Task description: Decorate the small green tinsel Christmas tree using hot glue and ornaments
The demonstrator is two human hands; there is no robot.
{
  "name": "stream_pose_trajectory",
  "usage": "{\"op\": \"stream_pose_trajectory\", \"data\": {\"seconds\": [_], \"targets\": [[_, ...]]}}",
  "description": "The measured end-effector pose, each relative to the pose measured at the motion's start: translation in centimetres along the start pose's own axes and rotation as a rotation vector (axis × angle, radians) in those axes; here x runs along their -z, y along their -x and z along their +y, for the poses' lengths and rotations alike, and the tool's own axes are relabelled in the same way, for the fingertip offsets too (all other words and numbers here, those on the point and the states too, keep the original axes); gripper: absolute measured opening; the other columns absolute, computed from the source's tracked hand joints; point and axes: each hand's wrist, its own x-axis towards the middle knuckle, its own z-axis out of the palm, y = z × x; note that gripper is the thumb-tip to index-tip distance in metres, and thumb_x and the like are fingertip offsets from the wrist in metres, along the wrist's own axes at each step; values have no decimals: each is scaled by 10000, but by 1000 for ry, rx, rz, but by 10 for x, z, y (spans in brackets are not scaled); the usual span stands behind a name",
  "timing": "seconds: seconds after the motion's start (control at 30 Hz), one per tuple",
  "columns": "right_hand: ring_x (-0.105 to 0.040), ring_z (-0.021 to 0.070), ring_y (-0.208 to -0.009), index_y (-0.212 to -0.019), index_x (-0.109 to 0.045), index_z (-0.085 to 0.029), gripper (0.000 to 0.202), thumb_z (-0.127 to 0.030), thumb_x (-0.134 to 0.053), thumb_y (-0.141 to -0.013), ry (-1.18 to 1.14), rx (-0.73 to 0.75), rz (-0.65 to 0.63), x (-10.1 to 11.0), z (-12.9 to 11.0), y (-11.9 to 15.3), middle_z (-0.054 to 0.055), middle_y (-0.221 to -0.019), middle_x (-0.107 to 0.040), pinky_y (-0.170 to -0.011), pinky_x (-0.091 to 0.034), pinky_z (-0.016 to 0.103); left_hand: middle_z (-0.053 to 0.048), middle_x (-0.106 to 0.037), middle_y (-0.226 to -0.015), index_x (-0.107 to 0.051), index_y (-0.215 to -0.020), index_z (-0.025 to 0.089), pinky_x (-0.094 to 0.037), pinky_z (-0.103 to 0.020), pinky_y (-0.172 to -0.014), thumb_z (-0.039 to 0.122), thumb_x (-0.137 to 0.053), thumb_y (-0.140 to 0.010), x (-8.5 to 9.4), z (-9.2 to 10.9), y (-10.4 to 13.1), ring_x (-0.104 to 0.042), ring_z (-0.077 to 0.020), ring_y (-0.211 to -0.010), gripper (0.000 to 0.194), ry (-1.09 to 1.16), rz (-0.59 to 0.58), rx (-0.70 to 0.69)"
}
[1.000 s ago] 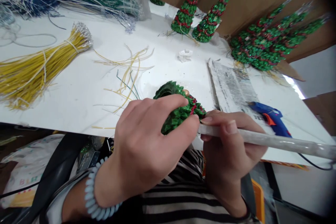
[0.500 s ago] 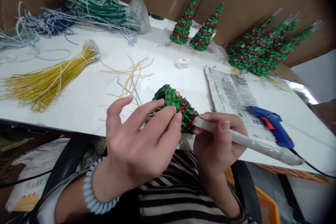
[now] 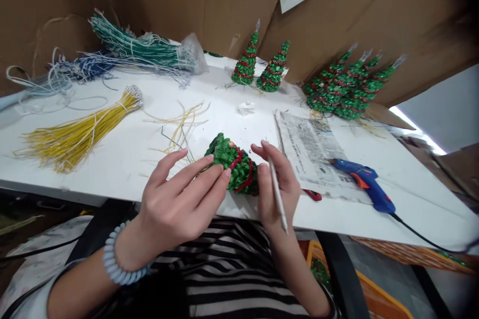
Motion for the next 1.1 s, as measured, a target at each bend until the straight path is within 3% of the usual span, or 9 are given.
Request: {"op": "stream_pose_trajectory", "data": {"seconds": [0.27, 0.53, 0.9, 1.1], "targets": [[-671, 233, -1083, -1259, -578, -189, 345, -279, -476, -941, 297, 158, -161, -2, -6, -2, 111, -1200, -692, -910, -556, 392, -31, -791, -880, -670, -901, 167, -507, -378, -796, 82, -629, -852, -1, 4, -3, -746, -212, -824, 107, -26, -40, 60], [-698, 221, -991, -1238, -593, -197, 337, -282, -458, -941, 326, 229, -141, -5, -1, -2, 95, -1116, -724, -852, -574, 346, -8, -785, -844, -672, -878, 167, -462, -376, -759, 92, -601, -863, -5, 7, -6, -726, -210, -784, 105, -120, -53, 62], [-698, 219, -990, -1235, -589, -185, 332, -264, -448, -945, 360, 232, -145, -5, -1, -2, 107, -1124, -721, -848, -575, 345, 5, -791, -889, -661, -863, 168, -308, -422, -1041, 65, -593, -878, -12, 5, -5, -744, -206, -880, 124, -53, 2, 39], [-694, 223, -1012, -1250, -585, -197, 345, -275, -448, -943, 362, 218, -152, -4, 0, 0, 102, -1141, -716, -864, -574, 349, 21, -786, -910, -645, -871, 219, -346, -437, -1044, 76, -564, -895, -14, 4, -5, -740, -182, -884, 166, -73, -23, 60]]}}
